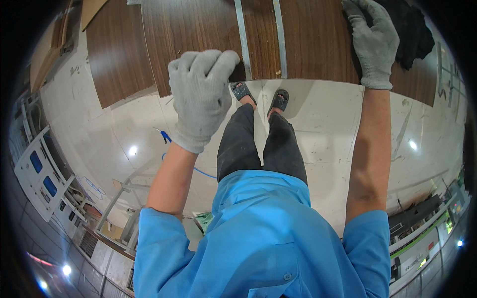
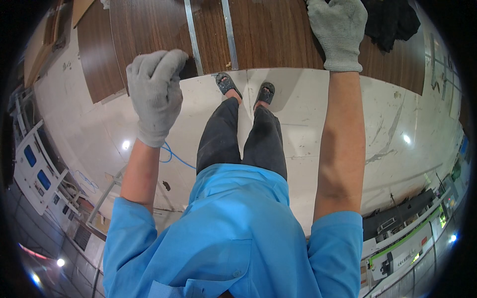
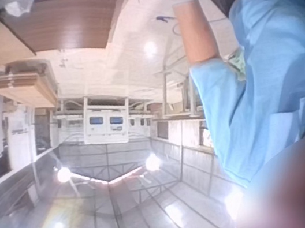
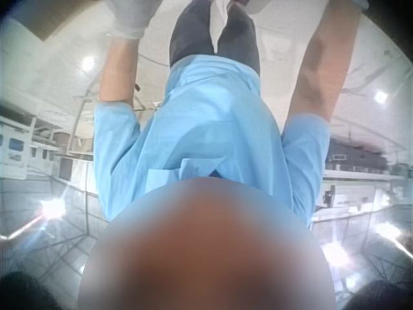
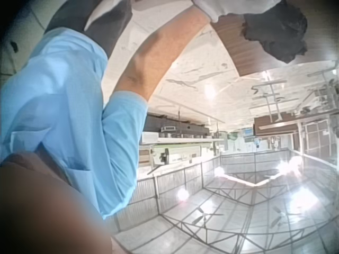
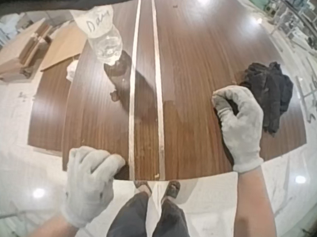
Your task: The person wipes a large wooden panel with a dark cloth, focusing on the seams between sections. They repeatedly rub the same areas and occasionally lift a plastic bottle, but do not visibly apply liquid. The panel remains on the workbench throughout.
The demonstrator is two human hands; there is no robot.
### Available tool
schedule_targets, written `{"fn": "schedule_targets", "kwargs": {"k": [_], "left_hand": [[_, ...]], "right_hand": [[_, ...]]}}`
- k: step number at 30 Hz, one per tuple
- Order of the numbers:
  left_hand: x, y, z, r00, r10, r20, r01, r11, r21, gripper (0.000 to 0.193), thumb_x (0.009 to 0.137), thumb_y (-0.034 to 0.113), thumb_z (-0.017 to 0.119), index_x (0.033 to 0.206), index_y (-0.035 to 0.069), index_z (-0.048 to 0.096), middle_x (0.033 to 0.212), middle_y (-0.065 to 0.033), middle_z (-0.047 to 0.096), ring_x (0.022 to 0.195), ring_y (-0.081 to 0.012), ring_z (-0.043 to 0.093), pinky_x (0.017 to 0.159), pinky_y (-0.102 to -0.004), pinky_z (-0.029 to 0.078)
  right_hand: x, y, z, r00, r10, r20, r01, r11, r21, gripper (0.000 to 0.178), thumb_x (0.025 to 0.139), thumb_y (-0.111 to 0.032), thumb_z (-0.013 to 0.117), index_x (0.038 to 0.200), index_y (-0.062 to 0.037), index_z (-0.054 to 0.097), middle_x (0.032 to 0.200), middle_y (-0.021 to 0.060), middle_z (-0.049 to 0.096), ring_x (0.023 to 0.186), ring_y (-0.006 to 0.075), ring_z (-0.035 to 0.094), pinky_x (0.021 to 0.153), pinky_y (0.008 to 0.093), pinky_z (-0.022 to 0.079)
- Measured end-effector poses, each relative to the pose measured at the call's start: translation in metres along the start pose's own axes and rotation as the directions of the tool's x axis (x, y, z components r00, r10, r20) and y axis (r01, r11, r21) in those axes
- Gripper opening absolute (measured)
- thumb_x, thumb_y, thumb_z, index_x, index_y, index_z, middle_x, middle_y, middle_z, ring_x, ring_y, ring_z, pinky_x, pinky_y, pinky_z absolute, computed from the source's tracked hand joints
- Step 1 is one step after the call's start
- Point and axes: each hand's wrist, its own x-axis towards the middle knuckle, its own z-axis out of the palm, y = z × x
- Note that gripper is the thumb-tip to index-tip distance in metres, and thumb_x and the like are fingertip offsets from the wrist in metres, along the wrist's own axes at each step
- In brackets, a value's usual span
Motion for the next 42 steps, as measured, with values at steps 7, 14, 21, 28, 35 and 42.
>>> {"fn": "schedule_targets", "kwargs": {"k": [7, 14, 21, 28, 35, 42], "left_hand": [[-0.006, 0.003, -0.004, 0.997, -0.023, 0.069, 0.024, 1.0, -0.007, 0.034, 0.074, 0.001, 0.066, 0.103, 0.018, 0.069, 0.093, 0.002, 0.062, 0.092, -0.0217, 0.058, 0.083, -0.0394, 0.04], [-0.002, -0.002, 0.0, 0.999, -0.015, 0.028, 0.015, 1.0, 0.012, 0.031, 0.075, 0.001, 0.067, 0.102, 0.018, 0.068, 0.093, 0.0023, 0.062, 0.091, -0.0217, 0.059, 0.083, -0.0396, 0.041], [0.022, -0.017, 0.012, 0.998, 0.036, -0.057, -0.032, 0.997, 0.074, 0.029, 0.077, 0.003, 0.067, 0.101, 0.019, 0.07, 0.094, 0.0007, 0.065, 0.09, -0.0231, 0.061, 0.08, -0.0399, 0.042], [0.057, -0.029, 0.017, 0.994, 0.018, -0.108, -0.005, 0.993, 0.117, 0.026, 0.081, -0.001, 0.068, 0.103, 0.015, 0.071, 0.094, -0.0016, 0.068, 0.094, -0.0247, 0.062, 0.083, -0.0387, 0.045], [0.092, -0.043, 0.032, 0.976, 0.019, -0.218, 0.006, 0.993, 0.114, 0.017, 0.081, 0.0, 0.063, 0.093, 0.011, 0.068, 0.086, -0.009, 0.066, 0.088, -0.0318, 0.061, 0.079, -0.0431, 0.043], [0.088, -0.052, 0.03, 0.99, -0.003, -0.142, 0.013, 0.998, 0.065, 0.015, 0.084, 0.004, 0.065, 0.096, 0.012, 0.071, 0.089, -0.0107, 0.068, 0.091, -0.0325, 0.063, 0.08, -0.0464, 0.044]], "right_hand": [[0.001, 0.008, 0.003, 1.0, 0.021, 0.003, -0.021, 0.997, 0.078, 0.004, 0.089, -0.003, 0.074, 0.09, -0.0009, 0.07, 0.087, 0.0092, 0.068, 0.08, 0.0196, 0.066, 0.073, 0.0306, 0.051], [-0.001, 0.0, -0.001, 0.999, 0.049, 0.016, -0.049, 0.997, 0.062, 0.004, 0.088, -0.002, 0.074, 0.09, -0.0006, 0.07, 0.087, 0.0092, 0.068, 0.08, 0.0197, 0.066, 0.074, 0.0306, 0.051], [0.005, -0.002, -0.001, 1.0, 0.009, -0.01, -0.008, 0.994, 0.111, 0.005, 0.089, -0.003, 0.074, 0.091, -0.0005, 0.07, 0.088, 0.0094, 0.068, 0.082, 0.0202, 0.066, 0.075, 0.0308, 0.051], [-0.004, 0.003, 0.0, 0.999, 0.033, 0.003, -0.033, 0.999, 0.038, 0.005, 0.089, -0.003, 0.074, 0.09, -0.0003, 0.07, 0.088, 0.01, 0.069, 0.082, 0.0208, 0.067, 0.075, 0.0313, 0.052], [0.0, 0.013, -0.003, 0.996, 0.05, 0.077, -0.045, 0.997, -0.062, 0.016, 0.095, -0.016, 0.074, 0.108, -0.008, 0.077, 0.108, 0.0041, 0.075, 0.094, 0.0152, 0.071, 0.086, 0.0286, 0.054], [0.001, -0.004, -0.002, 0.999, 0.035, 0.005, -0.036, 0.999, 0.033, 0.005, 0.088, -0.003, 0.074, 0.089, -0.0007, 0.069, 0.088, 0.0104, 0.068, 0.082, 0.0222, 0.067, 0.075, 0.0317, 0.051]]}}
